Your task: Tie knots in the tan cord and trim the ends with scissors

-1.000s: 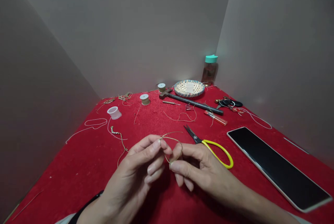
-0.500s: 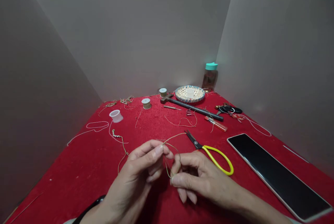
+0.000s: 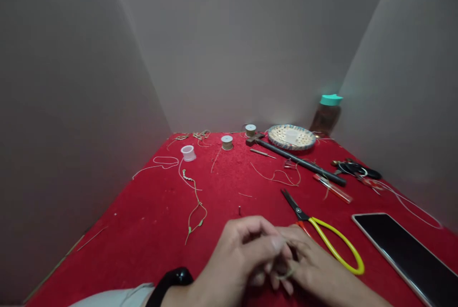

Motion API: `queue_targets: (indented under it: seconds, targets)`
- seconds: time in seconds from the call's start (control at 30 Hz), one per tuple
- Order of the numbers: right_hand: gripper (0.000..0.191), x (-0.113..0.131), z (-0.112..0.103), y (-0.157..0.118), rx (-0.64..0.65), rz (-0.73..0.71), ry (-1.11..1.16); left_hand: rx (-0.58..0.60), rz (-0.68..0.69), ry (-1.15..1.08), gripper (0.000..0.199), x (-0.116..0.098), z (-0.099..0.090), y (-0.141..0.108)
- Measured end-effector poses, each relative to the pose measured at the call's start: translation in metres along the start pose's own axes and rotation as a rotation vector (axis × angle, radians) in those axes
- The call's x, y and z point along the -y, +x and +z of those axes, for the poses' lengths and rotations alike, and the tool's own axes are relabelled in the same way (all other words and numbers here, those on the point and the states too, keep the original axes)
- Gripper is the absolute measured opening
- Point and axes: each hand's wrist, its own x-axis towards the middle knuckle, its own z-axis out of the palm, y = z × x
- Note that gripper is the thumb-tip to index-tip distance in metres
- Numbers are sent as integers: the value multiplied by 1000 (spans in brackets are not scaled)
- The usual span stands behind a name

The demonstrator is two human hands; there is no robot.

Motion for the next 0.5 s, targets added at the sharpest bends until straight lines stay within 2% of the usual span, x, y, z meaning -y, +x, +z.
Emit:
queue_targets:
  seconds: [0.07,0.23,0.33,0.5]
  targets:
    - [55,-4,1,0,-8,8,-105,50,9,66,25,11,-1,1]
    - [22,-13,2,-2,15,100,-321,213,83,217,34,54,-5,7]
    - [24,-17,2,1,62,125,-368,244,128,281,29,70,-7,10]
    - [35,-23,0,5,77,163,-418,236,127,311,20,72,-8,4]
